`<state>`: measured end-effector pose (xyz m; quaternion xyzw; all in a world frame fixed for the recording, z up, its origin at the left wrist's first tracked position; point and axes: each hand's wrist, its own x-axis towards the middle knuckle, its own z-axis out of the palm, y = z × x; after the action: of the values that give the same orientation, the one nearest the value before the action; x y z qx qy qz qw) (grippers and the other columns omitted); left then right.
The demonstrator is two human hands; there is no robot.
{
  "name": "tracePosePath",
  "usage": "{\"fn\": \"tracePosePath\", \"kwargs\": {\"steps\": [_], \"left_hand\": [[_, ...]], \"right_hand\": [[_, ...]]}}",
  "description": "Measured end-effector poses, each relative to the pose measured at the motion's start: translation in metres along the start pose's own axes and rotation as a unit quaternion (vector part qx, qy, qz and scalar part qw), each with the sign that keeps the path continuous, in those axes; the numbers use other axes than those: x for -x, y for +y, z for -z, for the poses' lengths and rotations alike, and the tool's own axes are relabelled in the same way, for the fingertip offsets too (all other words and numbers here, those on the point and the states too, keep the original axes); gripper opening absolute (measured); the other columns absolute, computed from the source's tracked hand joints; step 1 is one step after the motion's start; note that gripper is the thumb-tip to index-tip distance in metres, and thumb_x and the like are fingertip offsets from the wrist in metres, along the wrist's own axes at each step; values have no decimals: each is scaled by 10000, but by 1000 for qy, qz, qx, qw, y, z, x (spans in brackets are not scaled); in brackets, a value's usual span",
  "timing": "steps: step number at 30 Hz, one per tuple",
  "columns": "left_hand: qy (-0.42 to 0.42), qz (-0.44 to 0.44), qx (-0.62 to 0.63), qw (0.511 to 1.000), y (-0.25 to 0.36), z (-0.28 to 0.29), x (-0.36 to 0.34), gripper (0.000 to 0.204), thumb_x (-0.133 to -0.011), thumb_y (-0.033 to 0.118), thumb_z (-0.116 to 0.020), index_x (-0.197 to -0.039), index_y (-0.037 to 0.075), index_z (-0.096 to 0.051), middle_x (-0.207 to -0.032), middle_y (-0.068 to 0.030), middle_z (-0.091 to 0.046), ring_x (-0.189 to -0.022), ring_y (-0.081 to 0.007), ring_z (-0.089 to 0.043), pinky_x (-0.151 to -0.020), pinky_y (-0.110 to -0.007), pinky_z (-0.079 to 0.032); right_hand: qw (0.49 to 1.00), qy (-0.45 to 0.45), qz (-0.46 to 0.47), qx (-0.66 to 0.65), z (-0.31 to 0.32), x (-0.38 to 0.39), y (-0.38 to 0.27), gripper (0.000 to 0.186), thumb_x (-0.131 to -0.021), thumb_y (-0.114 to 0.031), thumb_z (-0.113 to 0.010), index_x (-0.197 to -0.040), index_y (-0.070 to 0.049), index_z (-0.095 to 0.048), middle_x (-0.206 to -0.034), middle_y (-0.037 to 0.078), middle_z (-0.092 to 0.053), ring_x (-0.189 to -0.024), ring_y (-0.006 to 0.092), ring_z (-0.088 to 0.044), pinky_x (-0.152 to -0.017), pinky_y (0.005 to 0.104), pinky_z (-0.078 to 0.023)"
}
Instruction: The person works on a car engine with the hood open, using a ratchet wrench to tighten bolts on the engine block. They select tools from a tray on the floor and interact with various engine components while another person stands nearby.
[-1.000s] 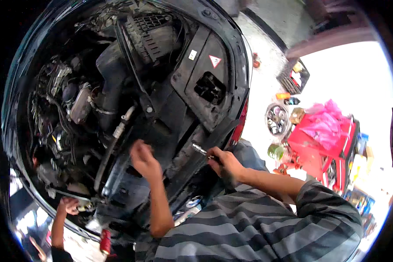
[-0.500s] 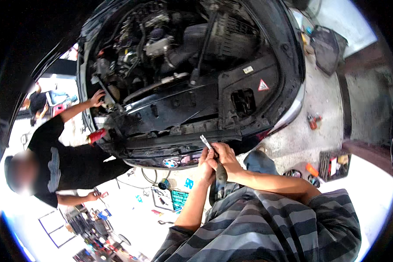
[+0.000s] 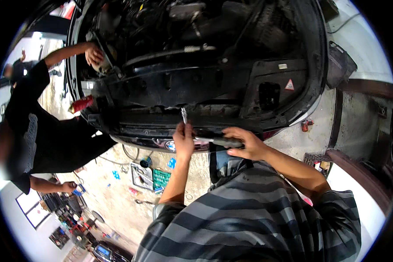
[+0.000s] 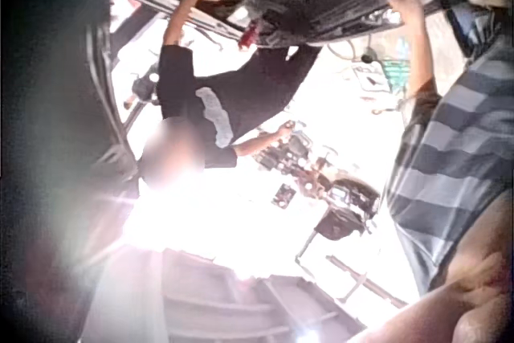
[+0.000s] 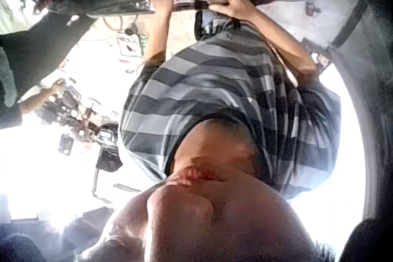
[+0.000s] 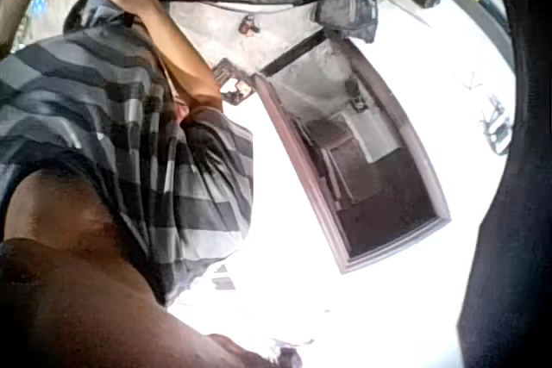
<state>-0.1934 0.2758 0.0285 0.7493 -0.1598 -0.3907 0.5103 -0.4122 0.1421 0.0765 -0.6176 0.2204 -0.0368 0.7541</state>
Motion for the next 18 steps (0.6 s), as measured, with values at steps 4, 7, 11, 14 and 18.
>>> {"fn": "tracePosePath", "kwargs": {"steps": [4,7,11,14,18], "left_hand": [[-66,94,120,986,0,-8,61,184,-1007,177,-504,-977,-2,-538,-748,-41,-594,-716,-121,-595,-701,-254,-479],[-100,141,242,955,9,-13,70,167,-1017,171,-486,-1021,5,-501,-792,-29,-559,-740,-105,-552,-732,-265,-479],[-144,146,243,948,17,-32,80,157,-1017,182,-501,-1008,26,-494,-784,-2,-523,-700,-74,-461,-691,-235,-438],[-150,136,285,937,15,-35,92,142,-1016,145,-484,-1031,8,-522,-838,-27,-550,-790,-112,-504,-746,-252,-423],[-103,137,245,954,32,-26,103,334,-1042,297,-422,-1119,-2,-551,-862,-36,-603,-774,-92,-540,-742,-232,-439]], "right_hand": [[954,-100,-129,252,10,10,-38,560,-791,-290,-751,-1257,-48,-557,-1014,175,-671,-890,299,-669,-794,364,-510],[894,-158,-180,380,6,6,-56,506,-833,-404,-683,-1167,-36,-585,-965,215,-664,-873,379,-654,-733,415,-511],[874,-175,-115,439,-12,-1,-45,359,-835,-310,-668,-1024,-11,-612,-921,188,-657,-914,367,-634,-754,436,-502],[894,-133,-23,427,-30,-3,-34,323,-824,-321,-689,-892,-11,-626,-860,173,-654,-848,365,-641,-720,441,-510],[882,-92,69,458,-35,13,-33,365,-800,-411,-721,-858,-54,-674,-752,125,-659,-696,308,-657,-604,399,-516]]}}
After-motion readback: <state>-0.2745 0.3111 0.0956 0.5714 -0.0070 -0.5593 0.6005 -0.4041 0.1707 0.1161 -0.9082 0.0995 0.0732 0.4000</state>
